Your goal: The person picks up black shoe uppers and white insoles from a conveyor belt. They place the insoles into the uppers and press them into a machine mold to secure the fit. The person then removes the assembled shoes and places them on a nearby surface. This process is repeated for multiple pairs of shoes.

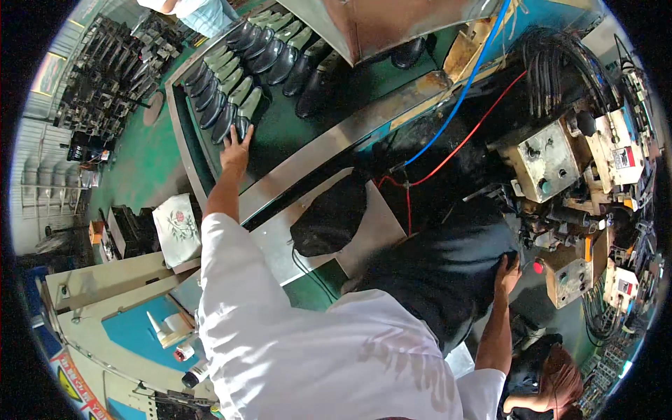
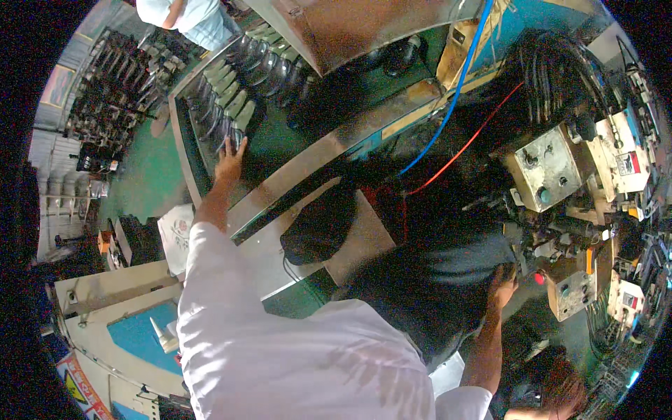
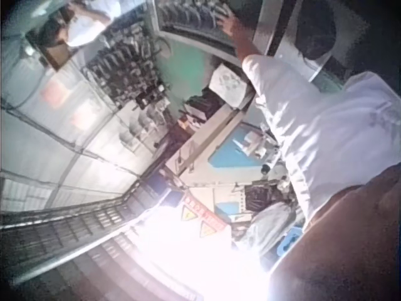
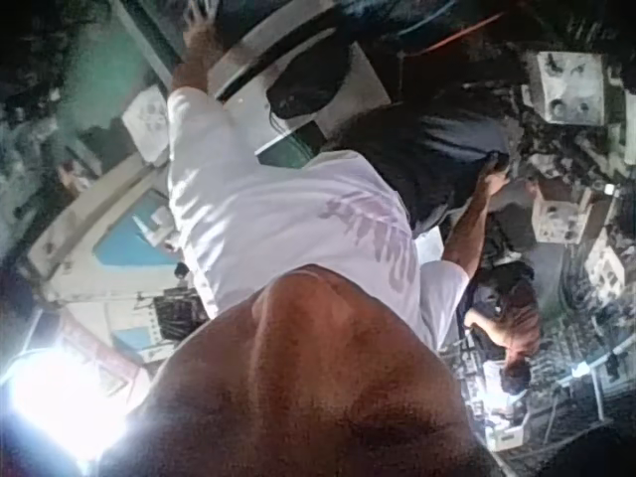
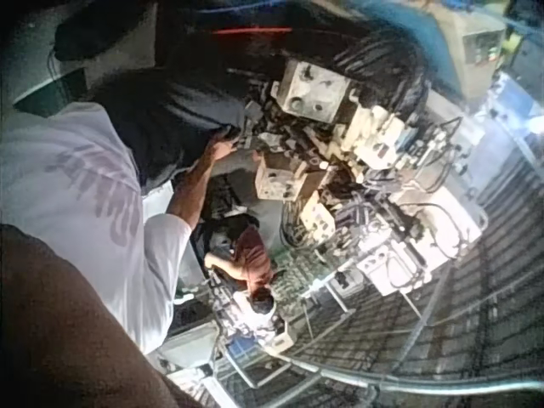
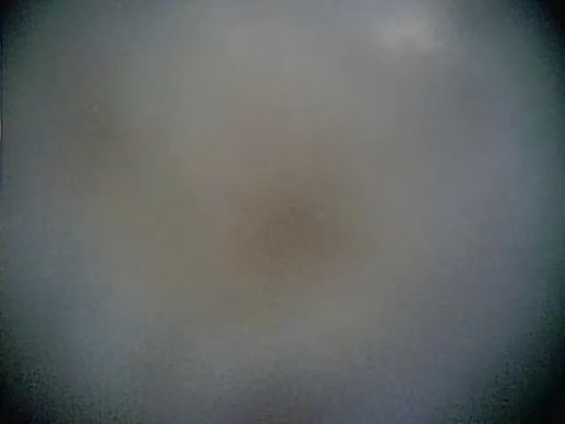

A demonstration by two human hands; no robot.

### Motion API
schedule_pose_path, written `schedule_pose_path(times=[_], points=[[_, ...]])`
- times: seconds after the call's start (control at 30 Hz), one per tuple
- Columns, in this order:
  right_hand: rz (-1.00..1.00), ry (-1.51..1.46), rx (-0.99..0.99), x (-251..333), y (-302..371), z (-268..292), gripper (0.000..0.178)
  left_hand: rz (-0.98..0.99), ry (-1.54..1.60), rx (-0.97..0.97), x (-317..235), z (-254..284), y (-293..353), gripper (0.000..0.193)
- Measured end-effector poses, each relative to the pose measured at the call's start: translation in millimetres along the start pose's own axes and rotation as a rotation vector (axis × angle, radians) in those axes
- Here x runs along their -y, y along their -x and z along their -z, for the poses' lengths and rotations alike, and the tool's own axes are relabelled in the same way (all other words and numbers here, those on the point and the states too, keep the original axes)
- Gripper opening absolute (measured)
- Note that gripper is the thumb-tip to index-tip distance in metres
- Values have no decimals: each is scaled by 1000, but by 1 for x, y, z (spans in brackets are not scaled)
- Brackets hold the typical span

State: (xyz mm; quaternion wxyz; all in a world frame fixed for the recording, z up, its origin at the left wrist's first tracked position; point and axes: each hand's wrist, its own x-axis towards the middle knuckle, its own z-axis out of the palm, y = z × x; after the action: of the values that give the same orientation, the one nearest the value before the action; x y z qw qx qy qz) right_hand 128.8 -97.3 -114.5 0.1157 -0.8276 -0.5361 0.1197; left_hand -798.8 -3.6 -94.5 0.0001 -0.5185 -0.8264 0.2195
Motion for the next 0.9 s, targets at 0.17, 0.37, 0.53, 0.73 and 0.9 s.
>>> schedule_pose_path(times=[0.17,0.37,0.53,0.73,0.9], points=[[91,12,-72,-51,2,-2,78,108,31,330,-42,76,-30,62],[106,-131,-130,4,13,-8,74,-297,116,75,-109,80,-28,26],[206,-200,-172,-20,14,-18,66,-886,269,-80,-288,141,49,33],[-114,-191,-228,-73,80,24,49,-1532,517,-16,-502,245,216,45],[-498,-36,-380,-163,226,56,46,-1968,721,139,-583,275,388,39]])
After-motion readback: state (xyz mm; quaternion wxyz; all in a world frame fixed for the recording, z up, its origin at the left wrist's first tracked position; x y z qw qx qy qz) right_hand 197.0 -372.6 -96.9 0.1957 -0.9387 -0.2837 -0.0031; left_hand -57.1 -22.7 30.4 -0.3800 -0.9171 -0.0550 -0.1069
